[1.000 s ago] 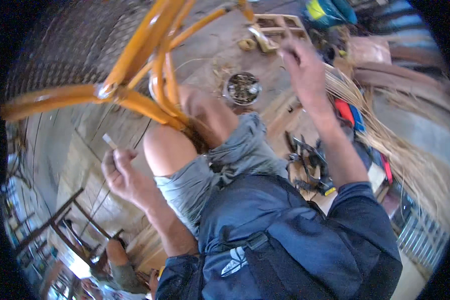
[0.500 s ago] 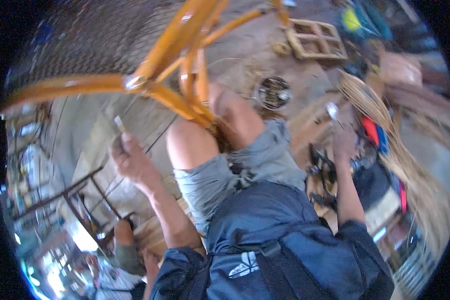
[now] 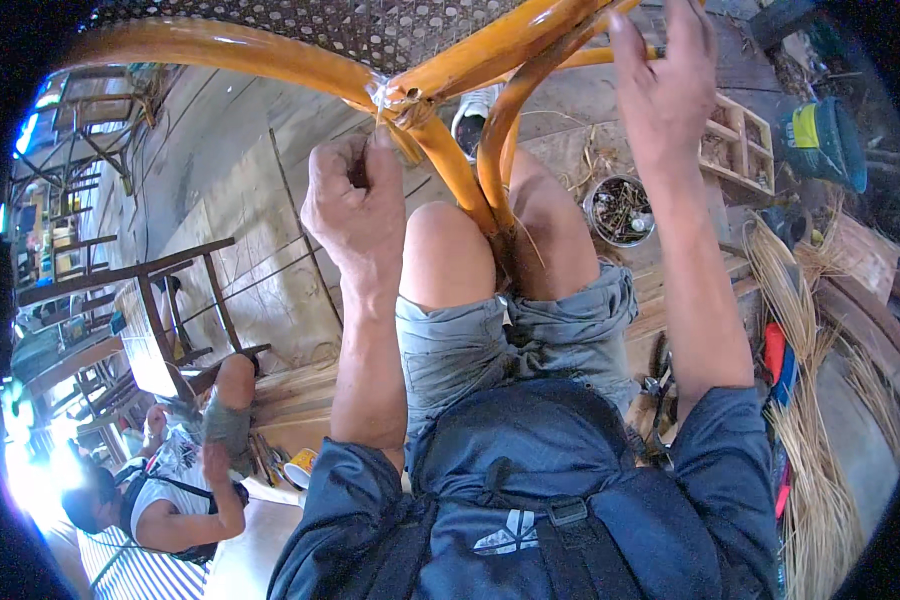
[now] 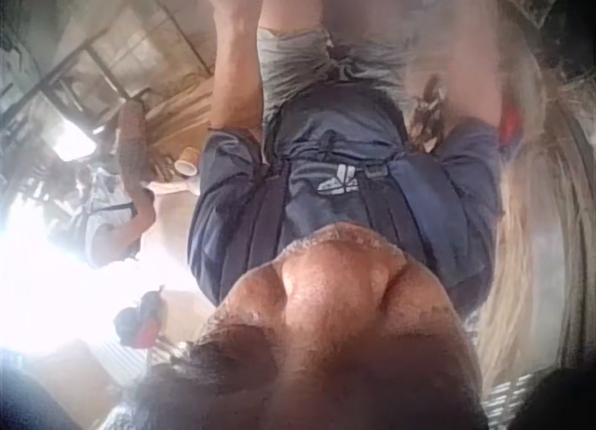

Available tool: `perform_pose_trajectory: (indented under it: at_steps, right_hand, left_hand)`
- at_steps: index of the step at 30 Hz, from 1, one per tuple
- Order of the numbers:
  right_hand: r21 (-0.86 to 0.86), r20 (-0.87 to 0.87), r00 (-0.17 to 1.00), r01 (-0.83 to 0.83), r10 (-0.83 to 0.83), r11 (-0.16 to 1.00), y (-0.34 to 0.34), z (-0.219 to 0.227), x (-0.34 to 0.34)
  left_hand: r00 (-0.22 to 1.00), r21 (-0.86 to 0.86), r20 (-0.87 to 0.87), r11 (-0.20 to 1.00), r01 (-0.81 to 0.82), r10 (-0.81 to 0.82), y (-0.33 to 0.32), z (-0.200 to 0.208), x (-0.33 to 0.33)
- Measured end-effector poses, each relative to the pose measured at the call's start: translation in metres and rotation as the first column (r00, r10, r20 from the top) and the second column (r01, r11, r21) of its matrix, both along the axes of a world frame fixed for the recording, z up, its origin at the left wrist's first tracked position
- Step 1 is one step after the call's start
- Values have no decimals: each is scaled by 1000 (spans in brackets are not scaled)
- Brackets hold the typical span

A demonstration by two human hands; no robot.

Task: The person sits on the floor and repairs a joint on a yellow rattan chair. They use a small stick to apply a white substance into the joint and then use a hammer to tap the area.

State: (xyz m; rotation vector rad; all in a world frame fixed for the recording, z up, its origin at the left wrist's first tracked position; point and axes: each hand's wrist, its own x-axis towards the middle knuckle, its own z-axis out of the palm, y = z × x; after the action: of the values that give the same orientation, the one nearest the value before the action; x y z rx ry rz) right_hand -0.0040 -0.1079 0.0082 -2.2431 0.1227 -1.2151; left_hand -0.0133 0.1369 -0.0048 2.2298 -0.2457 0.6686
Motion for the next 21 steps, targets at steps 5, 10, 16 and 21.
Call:
perform_pose_trajectory:
  at_steps: [5,10,16,21]
  right_hand:
    - [-66,132,990,-43,51,997,15,9,31]
    - [-75,21,999,-32,34,997,30,14,38]
    - [-150,-32,999,22,-27,988,29,3,45]
    - [-104,-45,998,34,-38,994,31,1,47]
  left_hand:
    - [999,-51,-39,998,-34,32,-5,-6,8]
    - [999,-42,-49,999,-24,22,-5,-1,8]
    - [998,-42,-69,999,-18,15,-7,-6,5]
    - [998,-73,-56,997,-30,26,-6,7,-3]
